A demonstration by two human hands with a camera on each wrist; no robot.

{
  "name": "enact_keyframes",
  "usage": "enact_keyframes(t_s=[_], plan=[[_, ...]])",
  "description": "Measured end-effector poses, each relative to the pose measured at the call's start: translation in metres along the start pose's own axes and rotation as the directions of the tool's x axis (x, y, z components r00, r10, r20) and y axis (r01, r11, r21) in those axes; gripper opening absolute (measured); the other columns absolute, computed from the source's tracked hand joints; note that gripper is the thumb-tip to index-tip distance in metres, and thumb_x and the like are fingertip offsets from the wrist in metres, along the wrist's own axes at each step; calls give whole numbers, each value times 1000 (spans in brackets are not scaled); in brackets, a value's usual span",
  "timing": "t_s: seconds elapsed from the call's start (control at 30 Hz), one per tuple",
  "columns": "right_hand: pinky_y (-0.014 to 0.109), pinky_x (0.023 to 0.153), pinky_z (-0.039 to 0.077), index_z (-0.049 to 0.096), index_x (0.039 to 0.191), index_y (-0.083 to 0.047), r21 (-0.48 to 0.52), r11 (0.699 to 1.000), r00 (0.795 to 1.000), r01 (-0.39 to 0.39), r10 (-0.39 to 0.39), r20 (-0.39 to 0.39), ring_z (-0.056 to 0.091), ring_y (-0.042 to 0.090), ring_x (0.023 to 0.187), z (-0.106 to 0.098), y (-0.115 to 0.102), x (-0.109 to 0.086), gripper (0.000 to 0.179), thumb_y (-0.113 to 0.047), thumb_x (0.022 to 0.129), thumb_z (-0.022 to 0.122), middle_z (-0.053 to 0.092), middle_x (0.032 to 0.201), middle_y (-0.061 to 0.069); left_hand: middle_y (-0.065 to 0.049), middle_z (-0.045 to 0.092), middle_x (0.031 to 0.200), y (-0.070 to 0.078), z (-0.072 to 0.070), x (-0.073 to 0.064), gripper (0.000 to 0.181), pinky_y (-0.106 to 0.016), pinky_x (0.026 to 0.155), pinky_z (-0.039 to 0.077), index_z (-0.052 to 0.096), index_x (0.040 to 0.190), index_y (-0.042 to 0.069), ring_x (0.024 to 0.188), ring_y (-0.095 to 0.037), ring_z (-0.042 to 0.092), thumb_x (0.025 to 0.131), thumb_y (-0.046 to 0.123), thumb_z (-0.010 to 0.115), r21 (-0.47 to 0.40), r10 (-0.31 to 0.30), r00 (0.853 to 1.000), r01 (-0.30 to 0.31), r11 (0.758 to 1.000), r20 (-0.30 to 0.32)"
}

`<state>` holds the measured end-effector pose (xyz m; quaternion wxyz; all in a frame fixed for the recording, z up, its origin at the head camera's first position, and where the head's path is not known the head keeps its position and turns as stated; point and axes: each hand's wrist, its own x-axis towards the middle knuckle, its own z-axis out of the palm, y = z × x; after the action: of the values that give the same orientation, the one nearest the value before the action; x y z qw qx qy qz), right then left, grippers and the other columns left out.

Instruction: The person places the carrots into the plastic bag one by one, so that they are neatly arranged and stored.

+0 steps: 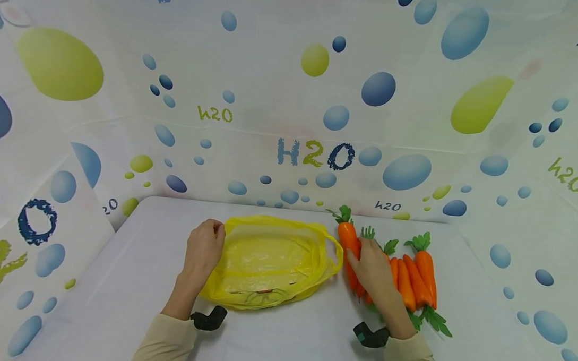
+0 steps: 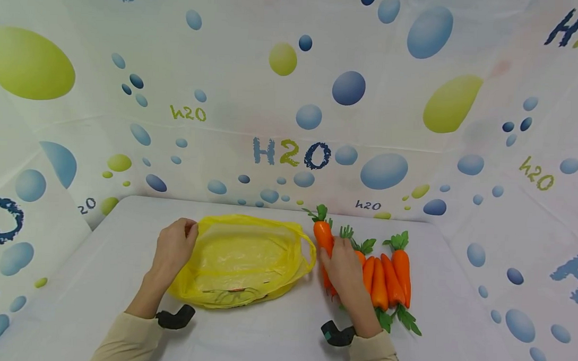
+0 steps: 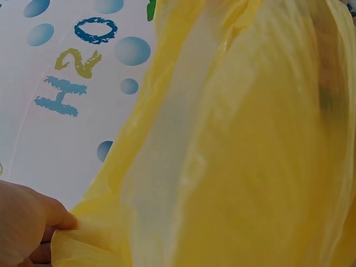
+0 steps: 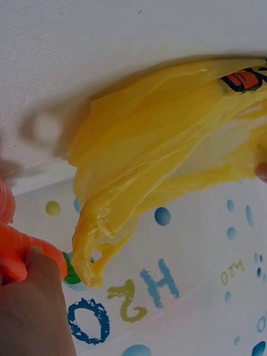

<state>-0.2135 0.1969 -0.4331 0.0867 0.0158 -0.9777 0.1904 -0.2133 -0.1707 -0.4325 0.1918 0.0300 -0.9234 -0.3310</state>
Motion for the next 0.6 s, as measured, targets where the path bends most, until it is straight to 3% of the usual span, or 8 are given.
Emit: enact_keyframes(t_s=[0.27, 0.6], plan=[[53, 93, 54, 52, 137, 5, 7, 1000, 1000, -18, 18, 6, 61, 36, 98, -5, -3, -1, 55, -33, 98, 60, 59, 125, 25, -22, 68, 98, 1, -1, 0, 26, -40, 71, 56, 64, 110, -8, 76, -27, 60, 103, 13, 52, -24, -6, 999, 6, 1000, 33], [50, 88, 57, 55, 135, 2, 11, 1000, 997, 12, -12, -72, 59, 33, 93, -4, -5, -2, 52, -33, 98, 62, 60, 121, 23, -19, 68, 102, 4, 5, 0, 27, -39, 76, 58, 64, 115, -5, 80, -26, 60, 103, 16, 53, -33, -37, 996, 39, 999, 83]])
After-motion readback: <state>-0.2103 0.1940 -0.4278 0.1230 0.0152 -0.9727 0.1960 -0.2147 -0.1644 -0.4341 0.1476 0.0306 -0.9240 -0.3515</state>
